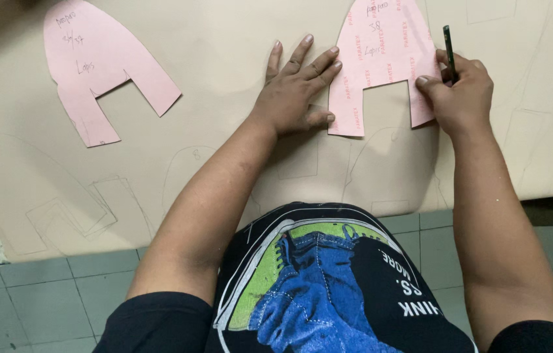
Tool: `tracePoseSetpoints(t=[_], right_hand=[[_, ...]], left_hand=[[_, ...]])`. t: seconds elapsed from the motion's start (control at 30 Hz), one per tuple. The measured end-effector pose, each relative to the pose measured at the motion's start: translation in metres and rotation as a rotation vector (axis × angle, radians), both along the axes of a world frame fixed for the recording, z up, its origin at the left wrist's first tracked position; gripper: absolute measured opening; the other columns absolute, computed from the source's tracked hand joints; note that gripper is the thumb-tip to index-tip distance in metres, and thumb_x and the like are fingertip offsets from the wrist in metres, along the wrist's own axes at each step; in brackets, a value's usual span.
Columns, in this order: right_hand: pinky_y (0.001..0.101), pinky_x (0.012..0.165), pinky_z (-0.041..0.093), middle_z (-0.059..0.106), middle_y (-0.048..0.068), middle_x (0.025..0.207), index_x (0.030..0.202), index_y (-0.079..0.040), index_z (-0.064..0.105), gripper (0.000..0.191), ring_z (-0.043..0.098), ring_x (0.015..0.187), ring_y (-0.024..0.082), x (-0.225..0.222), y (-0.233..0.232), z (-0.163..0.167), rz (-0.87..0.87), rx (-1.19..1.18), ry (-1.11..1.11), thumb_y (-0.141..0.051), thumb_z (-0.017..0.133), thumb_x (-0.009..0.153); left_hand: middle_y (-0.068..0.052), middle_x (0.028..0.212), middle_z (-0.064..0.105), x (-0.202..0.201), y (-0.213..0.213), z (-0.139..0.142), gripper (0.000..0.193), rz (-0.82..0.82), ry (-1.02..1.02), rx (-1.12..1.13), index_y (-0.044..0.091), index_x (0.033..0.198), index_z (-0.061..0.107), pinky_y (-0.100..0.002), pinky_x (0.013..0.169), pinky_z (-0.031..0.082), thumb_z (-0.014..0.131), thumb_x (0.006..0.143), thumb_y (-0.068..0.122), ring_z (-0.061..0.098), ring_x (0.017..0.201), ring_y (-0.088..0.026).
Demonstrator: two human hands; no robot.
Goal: The person traces around pink shoe pattern templates with a pencil onto a large sheet of pattern paper on the work table. They reposition each template, hold it flat with one hand, and trace its outline, then move finished templates aside and place them on a side table.
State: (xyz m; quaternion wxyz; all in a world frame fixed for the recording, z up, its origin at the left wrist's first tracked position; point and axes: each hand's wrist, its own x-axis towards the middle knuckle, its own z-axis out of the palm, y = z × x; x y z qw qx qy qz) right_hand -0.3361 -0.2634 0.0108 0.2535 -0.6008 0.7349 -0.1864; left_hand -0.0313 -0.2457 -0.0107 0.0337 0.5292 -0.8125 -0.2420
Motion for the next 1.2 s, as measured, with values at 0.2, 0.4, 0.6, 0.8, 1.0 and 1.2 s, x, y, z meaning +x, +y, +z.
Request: tracePoseSetpoints(t=[0.2,0.4,0.6,0.8,1.0,1.2], right_hand=[[0.0299,0.079,0.056,0.059,0.004,0.108,0.136,-0.008,0.073,0.047,0.062,0.086,0.014,-0.001,0.003,0.007,0.067,-0.035,0.014,-0.016,0.084,0.091],[0.0309,0.072,0.058,0.059,0.011,0.106,0.116,0.001,0.068,0.035,0.061,0.086,0.016,0.021,0.013,0.028,0.135,-0.229,-0.052,-0.015,0.078,0.086],[0.0275,0.062,0.055,0.068,0.010,0.087,0.112,0.001,0.071,0.038,0.065,0.071,0.015,0.058,0.052,0.031,0.105,0.213,-0.586,-0.028,0.047,0.114],[0.0268,0.079,0.060,0.074,0.009,0.098,0.109,0.001,0.068,0.015,0.072,0.090,0.013,0.084,0.069,0.013,0.265,0.236,-0.628,-0.008,0.069,0.096],[0.0263,0.083,0.058,0.075,0.006,0.101,0.107,-0.002,0.070,0.016,0.071,0.093,0.011,0.096,0.065,0.002,0.364,0.185,-0.534,-0.006,0.074,0.093],[0.0281,0.079,0.057,0.074,0.009,0.100,0.103,-0.002,0.071,0.013,0.071,0.088,0.015,0.104,0.064,0.004,0.495,0.029,-0.326,-0.006,0.076,0.091]], left_hand=[[0.016,0.167,0.023,0.002,0.002,0.005,0.100,-0.011,-0.004,0.021,0.035,0.157,0.036,-0.057,0.125,-0.011,0.069,0.071,0.074,0.004,0.158,-0.019],[0.014,0.168,0.021,0.005,-0.001,0.005,0.090,0.009,0.015,-0.025,0.032,0.159,0.035,-0.057,0.125,-0.010,0.068,0.081,0.062,0.005,0.157,-0.018],[0.014,0.168,0.020,0.006,-0.003,0.005,0.091,0.009,-0.002,-0.004,0.032,0.159,0.033,-0.058,0.125,-0.009,0.069,0.081,0.062,0.005,0.157,-0.018],[0.013,0.167,0.025,0.010,-0.002,0.001,0.088,0.031,0.061,-0.036,0.032,0.157,0.039,-0.058,0.125,-0.007,0.073,0.080,0.059,0.009,0.158,-0.019],[0.014,0.166,0.027,0.008,-0.007,-0.002,0.084,0.054,0.073,-0.030,0.034,0.155,0.041,-0.058,0.126,-0.006,0.072,0.081,0.057,0.012,0.157,-0.017],[0.014,0.166,0.027,0.012,-0.007,0.000,0.085,0.052,0.068,-0.019,0.034,0.155,0.041,-0.056,0.126,-0.007,0.070,0.080,0.061,0.011,0.157,-0.017]])
